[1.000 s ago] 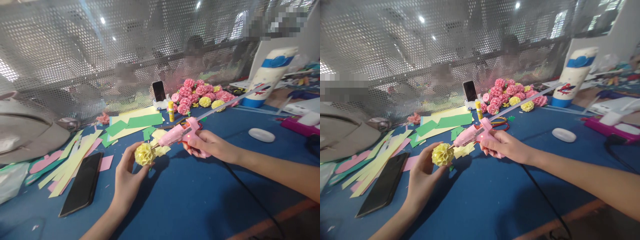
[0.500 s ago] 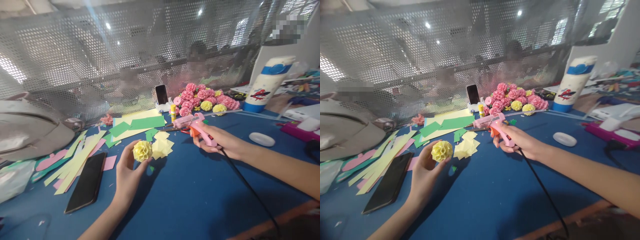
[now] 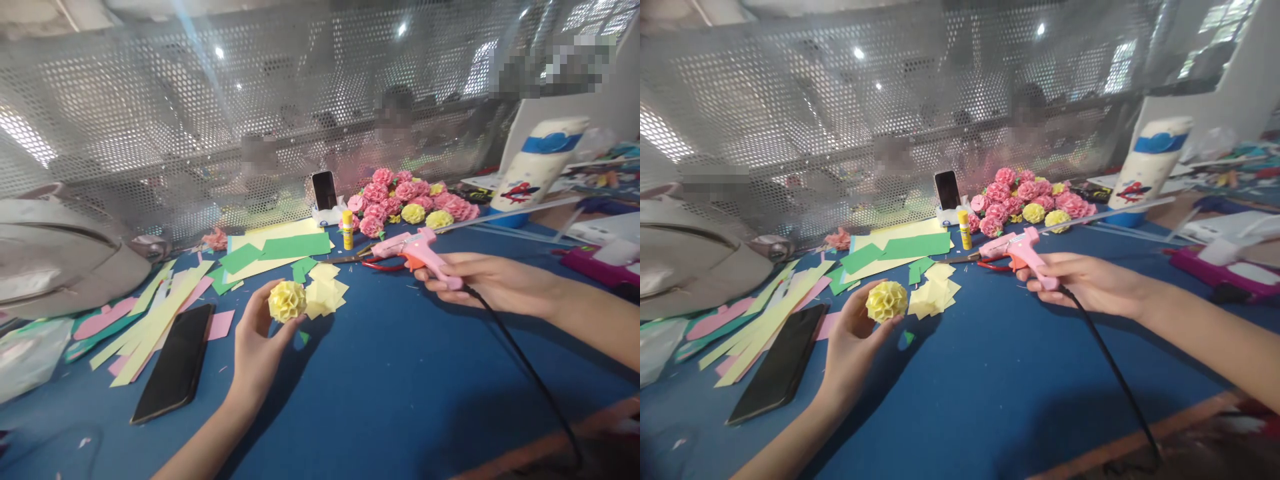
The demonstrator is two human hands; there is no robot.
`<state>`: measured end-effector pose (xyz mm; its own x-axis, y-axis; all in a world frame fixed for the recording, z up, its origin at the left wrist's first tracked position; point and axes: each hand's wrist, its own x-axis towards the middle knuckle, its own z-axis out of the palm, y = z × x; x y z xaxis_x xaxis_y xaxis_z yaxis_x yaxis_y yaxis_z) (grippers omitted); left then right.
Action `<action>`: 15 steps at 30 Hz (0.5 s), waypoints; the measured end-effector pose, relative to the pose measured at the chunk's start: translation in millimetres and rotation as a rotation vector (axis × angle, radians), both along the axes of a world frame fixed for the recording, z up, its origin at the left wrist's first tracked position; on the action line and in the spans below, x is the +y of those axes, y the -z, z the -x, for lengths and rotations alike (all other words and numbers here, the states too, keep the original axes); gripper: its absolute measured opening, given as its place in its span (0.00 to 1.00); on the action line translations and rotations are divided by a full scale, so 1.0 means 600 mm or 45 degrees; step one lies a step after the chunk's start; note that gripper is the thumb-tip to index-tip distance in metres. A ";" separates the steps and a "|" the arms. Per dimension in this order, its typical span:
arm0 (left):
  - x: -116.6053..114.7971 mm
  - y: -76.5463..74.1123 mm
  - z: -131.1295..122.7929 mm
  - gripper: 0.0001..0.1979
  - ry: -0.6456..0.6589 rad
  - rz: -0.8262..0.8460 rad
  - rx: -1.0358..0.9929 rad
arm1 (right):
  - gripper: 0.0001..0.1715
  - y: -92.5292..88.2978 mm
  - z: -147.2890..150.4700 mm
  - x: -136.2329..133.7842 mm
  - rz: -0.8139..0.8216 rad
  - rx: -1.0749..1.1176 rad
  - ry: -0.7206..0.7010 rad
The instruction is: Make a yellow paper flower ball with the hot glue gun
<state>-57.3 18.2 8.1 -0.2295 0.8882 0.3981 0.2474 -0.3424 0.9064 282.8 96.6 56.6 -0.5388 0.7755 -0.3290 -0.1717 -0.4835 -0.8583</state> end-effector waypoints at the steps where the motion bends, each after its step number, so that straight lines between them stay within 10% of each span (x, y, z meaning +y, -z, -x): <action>1: 0.000 0.000 0.000 0.25 0.000 0.002 -0.003 | 0.09 0.001 -0.004 0.001 0.011 -0.031 0.070; 15: 0.002 0.000 0.001 0.25 -0.009 0.018 0.003 | 0.19 0.009 -0.044 0.011 -0.107 -0.207 0.107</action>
<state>-58.2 19.4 7.8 -0.2350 0.8919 0.3863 0.2522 -0.3279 0.9104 309.0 103.1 51.3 -0.4161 0.8438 -0.3389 -0.0642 -0.3990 -0.9147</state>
